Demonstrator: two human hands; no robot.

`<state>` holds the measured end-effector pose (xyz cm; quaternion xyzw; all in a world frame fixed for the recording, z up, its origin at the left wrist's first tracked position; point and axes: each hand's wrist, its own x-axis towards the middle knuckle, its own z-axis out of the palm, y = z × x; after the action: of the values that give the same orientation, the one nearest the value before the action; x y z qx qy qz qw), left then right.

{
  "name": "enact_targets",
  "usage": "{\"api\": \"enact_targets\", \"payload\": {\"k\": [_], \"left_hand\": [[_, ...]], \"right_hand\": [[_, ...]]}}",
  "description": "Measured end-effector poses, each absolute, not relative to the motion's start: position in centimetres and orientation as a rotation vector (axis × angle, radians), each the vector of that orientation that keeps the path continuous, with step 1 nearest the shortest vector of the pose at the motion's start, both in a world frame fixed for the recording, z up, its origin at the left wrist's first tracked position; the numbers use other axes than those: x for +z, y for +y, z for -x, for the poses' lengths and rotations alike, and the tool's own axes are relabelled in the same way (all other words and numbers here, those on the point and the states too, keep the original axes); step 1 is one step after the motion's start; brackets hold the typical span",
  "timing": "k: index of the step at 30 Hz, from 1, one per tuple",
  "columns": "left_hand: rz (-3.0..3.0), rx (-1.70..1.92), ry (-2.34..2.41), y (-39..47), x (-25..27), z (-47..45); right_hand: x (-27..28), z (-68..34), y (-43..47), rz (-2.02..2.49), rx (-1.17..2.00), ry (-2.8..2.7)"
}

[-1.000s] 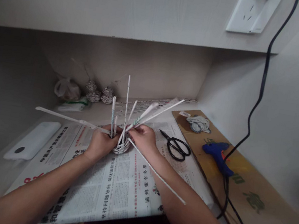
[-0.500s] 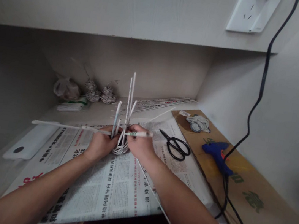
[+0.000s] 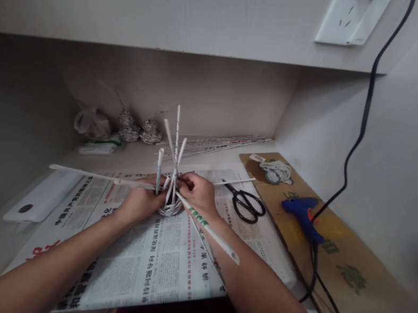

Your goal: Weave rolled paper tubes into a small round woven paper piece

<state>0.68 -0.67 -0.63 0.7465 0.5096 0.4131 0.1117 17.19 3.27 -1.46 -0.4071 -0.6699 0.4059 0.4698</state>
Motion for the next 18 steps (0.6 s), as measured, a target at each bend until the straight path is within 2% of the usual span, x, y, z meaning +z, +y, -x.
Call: {"api": "enact_targets", "payload": {"k": [6, 18], "left_hand": [[-2.261, 1.142, 1.441, -1.17, 0.28, -0.84], [-2.136, 1.175, 1.546, -1.16, -0.2, -1.07]], "right_hand": [[-0.81, -16.63, 2.98, 1.077, 1.173, -1.399], [-1.06, -16.83, 2.97, 1.117, 1.046, -1.492]]}}
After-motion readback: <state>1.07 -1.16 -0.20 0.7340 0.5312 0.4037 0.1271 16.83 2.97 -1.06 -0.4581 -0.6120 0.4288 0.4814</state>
